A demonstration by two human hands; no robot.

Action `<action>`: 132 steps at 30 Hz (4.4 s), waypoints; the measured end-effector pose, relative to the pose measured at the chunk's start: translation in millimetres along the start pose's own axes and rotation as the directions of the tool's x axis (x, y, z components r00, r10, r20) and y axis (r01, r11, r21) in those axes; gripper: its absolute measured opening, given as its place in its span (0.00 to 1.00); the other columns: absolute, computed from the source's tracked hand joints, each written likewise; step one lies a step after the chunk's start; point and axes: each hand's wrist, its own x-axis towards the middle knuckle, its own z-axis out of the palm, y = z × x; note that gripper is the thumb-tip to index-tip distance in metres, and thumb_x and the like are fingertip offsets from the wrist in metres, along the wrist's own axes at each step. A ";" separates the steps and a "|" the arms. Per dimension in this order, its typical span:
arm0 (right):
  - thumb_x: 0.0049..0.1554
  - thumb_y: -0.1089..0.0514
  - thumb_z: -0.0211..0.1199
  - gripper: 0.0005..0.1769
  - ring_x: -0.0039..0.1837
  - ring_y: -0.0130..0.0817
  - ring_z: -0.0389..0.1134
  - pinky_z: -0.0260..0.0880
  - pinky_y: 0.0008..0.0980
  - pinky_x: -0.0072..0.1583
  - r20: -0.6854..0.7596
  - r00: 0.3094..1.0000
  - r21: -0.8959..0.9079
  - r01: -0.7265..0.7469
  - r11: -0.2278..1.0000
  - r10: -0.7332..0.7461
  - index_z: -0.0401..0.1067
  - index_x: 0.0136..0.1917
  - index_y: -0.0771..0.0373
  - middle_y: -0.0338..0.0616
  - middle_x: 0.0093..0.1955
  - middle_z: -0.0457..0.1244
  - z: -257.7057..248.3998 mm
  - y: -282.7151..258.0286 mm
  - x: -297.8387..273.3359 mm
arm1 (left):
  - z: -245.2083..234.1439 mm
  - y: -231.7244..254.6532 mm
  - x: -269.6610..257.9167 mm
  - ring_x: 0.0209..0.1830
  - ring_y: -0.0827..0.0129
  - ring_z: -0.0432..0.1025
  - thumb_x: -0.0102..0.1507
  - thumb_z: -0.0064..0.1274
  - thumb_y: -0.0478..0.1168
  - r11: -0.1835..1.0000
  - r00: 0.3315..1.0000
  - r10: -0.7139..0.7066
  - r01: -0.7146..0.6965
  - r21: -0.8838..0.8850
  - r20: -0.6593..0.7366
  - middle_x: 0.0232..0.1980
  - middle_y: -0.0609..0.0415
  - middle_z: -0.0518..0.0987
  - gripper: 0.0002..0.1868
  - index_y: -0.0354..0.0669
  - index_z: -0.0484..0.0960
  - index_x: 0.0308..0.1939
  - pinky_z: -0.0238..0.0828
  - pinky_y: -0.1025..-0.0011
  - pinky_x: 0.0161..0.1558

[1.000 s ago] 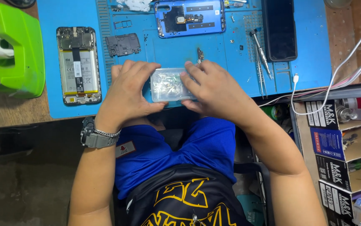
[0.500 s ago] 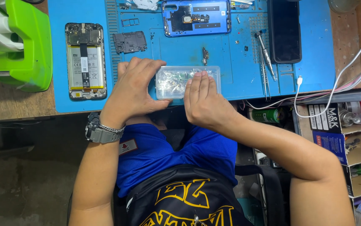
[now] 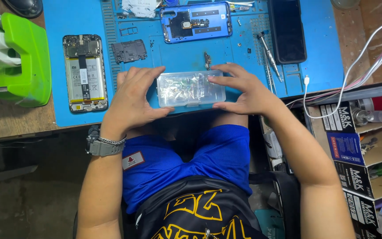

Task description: Sorting small electronic replacement parts into a plastic organizer box at a repair bench.

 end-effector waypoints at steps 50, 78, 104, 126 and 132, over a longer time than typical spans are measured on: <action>0.58 0.56 0.63 0.22 0.54 0.41 0.64 0.62 0.41 0.61 -0.169 0.972 -0.046 -0.171 0.984 0.162 0.73 0.66 0.63 0.46 0.51 0.64 14.8 0.5 6.5 | 3.1 2.3 -2.2 0.56 0.52 0.61 0.52 0.68 0.65 0.978 0.997 -0.058 0.048 0.203 0.047 0.59 0.48 0.72 0.59 0.37 0.60 0.78 0.57 0.56 0.57; 0.52 0.62 0.75 0.19 0.44 0.39 0.70 0.70 0.47 0.64 -0.592 0.779 -0.342 -0.011 0.940 -0.206 0.80 0.56 0.68 0.46 0.45 0.70 146.7 -77.5 -8.6 | -63.5 7.9 22.1 0.67 0.37 0.67 0.49 0.47 0.17 0.996 0.981 -0.080 0.083 -0.009 0.179 0.66 0.34 0.75 0.44 0.32 0.71 0.72 0.64 0.47 0.65; 0.50 0.65 0.72 0.10 0.45 0.48 0.74 0.72 0.52 0.62 -0.530 0.809 -0.144 0.208 0.967 -0.253 0.82 0.47 0.66 0.53 0.47 0.73 97.2 -80.6 -21.6 | -66.5 -5.4 -2.9 0.58 0.52 0.71 0.63 0.53 0.30 0.978 0.999 0.044 -0.043 0.206 0.002 0.53 0.50 0.79 0.18 0.44 0.84 0.57 0.66 0.56 0.61; 0.54 0.64 0.74 0.14 0.57 0.52 0.73 0.72 0.43 0.59 -0.338 0.934 0.321 -0.001 0.947 0.116 0.79 0.53 0.70 0.57 0.53 0.70 54.7 -37.4 -10.5 | -61.4 6.3 32.1 0.53 0.56 0.62 0.55 0.66 0.50 0.945 0.960 -0.135 0.051 0.323 0.245 0.48 0.49 0.71 0.30 0.43 0.82 0.59 0.56 0.60 0.50; 0.54 0.65 0.74 0.13 0.57 0.52 0.74 0.72 0.43 0.59 -0.333 0.934 0.320 -0.015 0.947 0.127 0.79 0.53 0.71 0.57 0.52 0.70 54.8 -36.9 -11.9 | -62.9 4.7 29.8 0.53 0.57 0.63 0.56 0.65 0.49 0.940 0.949 -0.164 0.068 0.333 0.269 0.48 0.49 0.77 0.34 0.41 0.80 0.63 0.55 0.58 0.53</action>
